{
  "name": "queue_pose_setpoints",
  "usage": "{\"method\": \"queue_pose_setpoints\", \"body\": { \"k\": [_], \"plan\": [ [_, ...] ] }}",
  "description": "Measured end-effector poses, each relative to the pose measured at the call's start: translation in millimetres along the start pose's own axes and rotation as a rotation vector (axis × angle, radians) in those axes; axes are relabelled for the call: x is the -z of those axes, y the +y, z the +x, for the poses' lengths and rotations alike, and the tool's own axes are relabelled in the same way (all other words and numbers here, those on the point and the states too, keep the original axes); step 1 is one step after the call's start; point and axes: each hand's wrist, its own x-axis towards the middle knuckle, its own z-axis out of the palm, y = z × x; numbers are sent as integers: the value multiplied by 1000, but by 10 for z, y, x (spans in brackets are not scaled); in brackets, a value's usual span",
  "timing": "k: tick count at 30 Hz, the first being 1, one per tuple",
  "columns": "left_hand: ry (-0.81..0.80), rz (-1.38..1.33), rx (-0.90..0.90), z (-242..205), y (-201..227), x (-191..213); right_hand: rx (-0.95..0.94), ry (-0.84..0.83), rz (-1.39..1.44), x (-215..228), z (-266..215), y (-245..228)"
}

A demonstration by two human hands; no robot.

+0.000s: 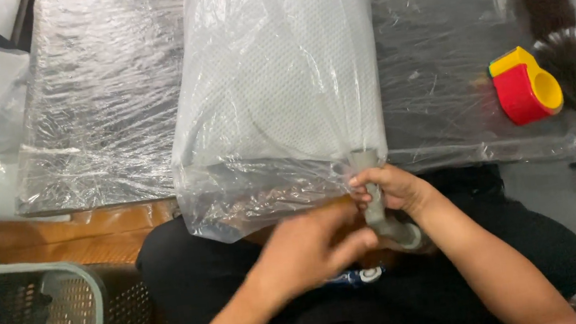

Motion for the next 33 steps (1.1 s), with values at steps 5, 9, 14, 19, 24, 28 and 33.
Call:
{"method": "queue_pose_setpoints", "body": {
  "k": [5,9,14,19,24,28,33],
  "plan": [
    [645,496,85,712,-869,681,47,-34,58,128,34,85],
    [561,376,418,945,-1229,866,65,162,-13,157,62,179],
    [560,357,508,930,-1422,680,71,212,-120,29,-58,125],
    [435,303,571,917,-1524,787,-32,196,-105,116,-47,53],
    [565,337,124,266,-1845,903,-1,76,-102,596,131,175],
    [516,430,237,-878,-1702,1090,-42,65,-155,755,127,139],
    [662,579,236,-2189,-1770,1104,57,5,-285,862,98,63]
  ]
}}
